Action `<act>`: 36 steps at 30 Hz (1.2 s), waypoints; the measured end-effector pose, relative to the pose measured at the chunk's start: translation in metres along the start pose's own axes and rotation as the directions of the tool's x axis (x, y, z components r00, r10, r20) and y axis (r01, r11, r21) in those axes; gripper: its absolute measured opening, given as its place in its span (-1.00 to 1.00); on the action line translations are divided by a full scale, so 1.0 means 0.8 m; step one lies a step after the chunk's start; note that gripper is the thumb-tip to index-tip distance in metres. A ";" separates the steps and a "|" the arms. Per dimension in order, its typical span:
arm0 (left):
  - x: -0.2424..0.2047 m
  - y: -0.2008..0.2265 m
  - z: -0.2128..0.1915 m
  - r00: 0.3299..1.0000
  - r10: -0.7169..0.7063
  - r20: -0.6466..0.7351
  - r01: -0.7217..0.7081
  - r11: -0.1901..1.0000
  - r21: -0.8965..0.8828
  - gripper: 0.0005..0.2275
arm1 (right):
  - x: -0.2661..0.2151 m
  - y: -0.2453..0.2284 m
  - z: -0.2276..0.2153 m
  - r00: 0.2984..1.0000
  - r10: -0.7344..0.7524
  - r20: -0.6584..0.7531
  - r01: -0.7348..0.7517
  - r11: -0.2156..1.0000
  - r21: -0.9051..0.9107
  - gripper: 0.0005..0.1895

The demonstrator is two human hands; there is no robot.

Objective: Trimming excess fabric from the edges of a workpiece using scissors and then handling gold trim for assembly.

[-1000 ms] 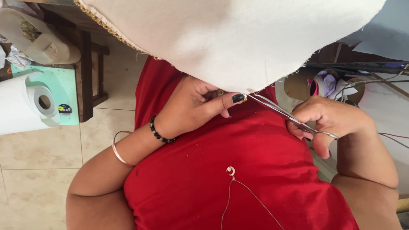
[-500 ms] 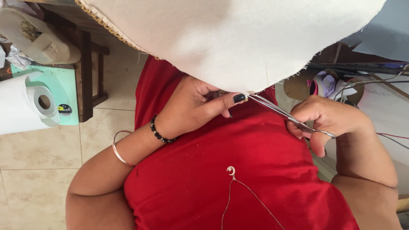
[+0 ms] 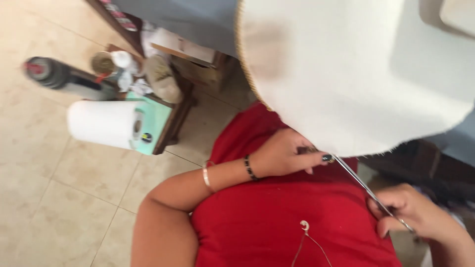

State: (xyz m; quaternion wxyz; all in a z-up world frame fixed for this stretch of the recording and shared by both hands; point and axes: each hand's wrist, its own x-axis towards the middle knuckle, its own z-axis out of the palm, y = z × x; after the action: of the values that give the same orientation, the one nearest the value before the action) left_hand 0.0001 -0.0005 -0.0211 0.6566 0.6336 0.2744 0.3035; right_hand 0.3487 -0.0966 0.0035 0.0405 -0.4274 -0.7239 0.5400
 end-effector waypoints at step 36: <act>-0.048 -0.040 -0.087 0.963 -0.102 -0.249 0.099 0.995 -0.023 -0.81 | 0.063 -0.031 -0.036 0.514 -0.695 -0.502 -0.431 0.297 -0.852 -0.79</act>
State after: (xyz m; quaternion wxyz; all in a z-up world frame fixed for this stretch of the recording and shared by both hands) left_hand -0.0758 0.0164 -0.0575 0.6347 0.5723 0.3849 0.3485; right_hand 0.3175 -0.0430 0.0153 0.1806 -0.4856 -0.8065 -0.2848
